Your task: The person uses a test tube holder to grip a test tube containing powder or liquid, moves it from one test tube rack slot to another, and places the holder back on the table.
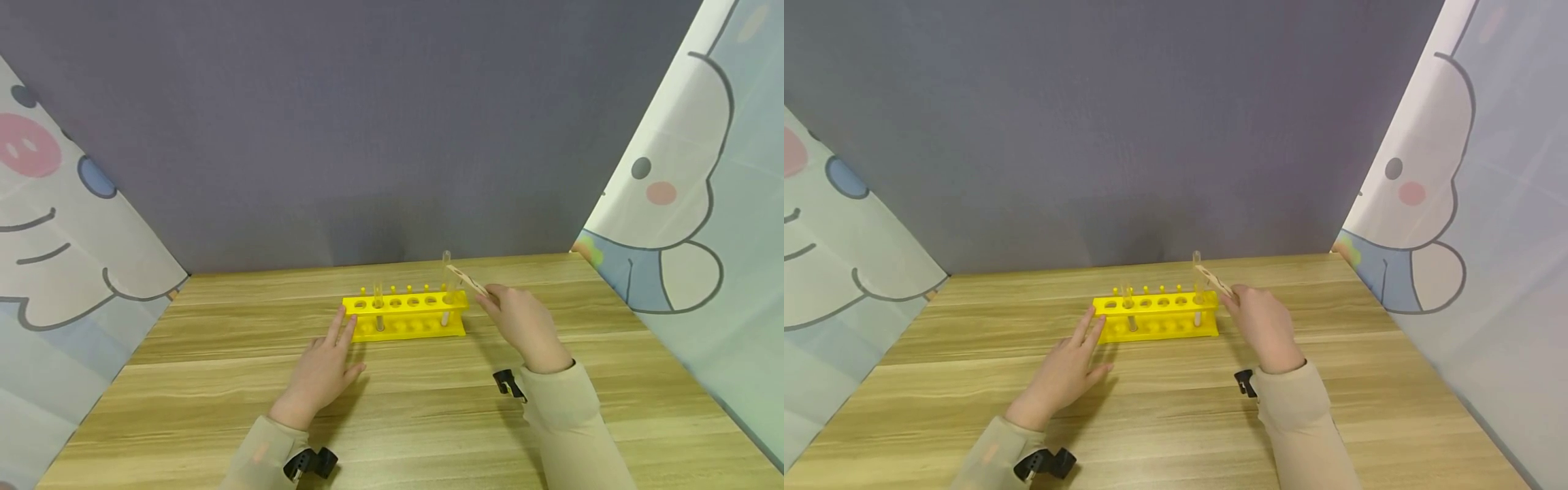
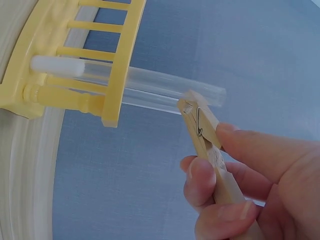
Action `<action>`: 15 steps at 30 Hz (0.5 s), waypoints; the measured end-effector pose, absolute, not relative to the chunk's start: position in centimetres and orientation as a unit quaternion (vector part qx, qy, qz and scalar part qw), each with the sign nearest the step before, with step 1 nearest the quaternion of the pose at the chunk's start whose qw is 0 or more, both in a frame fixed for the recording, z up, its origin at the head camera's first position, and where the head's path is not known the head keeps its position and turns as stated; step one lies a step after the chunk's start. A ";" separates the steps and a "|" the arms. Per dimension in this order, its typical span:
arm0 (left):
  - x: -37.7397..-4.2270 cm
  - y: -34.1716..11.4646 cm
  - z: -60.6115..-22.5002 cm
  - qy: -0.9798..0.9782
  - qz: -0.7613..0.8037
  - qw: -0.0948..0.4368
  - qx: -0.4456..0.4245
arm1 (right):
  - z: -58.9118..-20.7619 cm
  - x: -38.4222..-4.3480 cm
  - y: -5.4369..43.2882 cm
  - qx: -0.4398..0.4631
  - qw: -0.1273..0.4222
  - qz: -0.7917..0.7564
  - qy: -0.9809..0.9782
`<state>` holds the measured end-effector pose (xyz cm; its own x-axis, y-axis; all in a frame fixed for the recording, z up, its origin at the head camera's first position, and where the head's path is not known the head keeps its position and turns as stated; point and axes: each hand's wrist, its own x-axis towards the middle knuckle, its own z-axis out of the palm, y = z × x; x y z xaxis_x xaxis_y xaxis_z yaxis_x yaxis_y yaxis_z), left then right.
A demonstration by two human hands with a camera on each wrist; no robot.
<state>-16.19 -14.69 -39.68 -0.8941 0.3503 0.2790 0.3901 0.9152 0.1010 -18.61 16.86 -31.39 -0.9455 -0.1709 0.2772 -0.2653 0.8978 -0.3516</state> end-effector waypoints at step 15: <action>-16.3 -14.7 -39.8 -0.972 -0.072 0.123 -0.188 | -31.4 -18.6 16.7 0.114 0.130 0.194 -0.966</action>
<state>-16.28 -14.72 -39.81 -0.8990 0.3484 0.2653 0.3835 0.9188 0.0932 -18.59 16.72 -31.40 -0.9401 -0.1706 0.2952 -0.2712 0.8987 -0.3446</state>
